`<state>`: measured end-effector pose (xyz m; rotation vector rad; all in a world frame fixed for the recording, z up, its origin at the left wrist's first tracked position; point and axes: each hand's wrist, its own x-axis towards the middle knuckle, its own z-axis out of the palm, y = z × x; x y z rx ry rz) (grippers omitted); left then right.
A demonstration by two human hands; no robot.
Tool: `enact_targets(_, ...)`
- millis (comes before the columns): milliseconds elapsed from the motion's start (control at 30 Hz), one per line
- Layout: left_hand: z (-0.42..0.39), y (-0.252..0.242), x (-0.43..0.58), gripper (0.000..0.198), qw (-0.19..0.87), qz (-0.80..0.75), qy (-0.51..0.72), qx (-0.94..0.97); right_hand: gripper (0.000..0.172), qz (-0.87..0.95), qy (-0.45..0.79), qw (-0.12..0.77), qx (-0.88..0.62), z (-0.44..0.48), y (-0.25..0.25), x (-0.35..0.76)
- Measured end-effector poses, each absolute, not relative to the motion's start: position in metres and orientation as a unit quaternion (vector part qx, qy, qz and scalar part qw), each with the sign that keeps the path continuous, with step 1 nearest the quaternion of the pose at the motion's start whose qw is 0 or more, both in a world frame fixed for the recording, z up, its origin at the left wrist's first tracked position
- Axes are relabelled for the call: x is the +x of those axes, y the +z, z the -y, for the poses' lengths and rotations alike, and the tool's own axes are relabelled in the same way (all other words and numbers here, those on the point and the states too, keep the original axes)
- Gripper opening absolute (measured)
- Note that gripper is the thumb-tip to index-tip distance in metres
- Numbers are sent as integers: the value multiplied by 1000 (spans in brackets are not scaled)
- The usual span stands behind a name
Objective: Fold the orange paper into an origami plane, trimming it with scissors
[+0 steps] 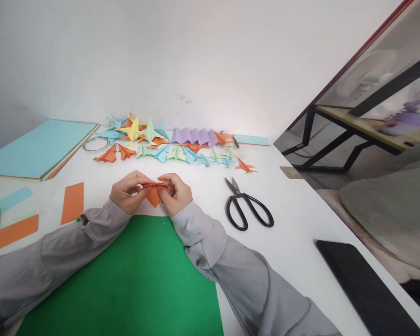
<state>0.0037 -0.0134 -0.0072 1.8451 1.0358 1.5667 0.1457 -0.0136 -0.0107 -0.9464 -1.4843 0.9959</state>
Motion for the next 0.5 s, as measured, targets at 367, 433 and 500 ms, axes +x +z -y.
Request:
enact_targets(367,9,-9,2,19,348,-430,530,642,21,625,412,506,-428,11,-11,149)
enact_targets(433,10,-7,2,20,352,-437,521,643,21,629,407,506,-426,9,-12,149)
enact_targets(500,11,-4,2,27,370,-444,514,634,20,629,409,507,-424,8,-13,150)
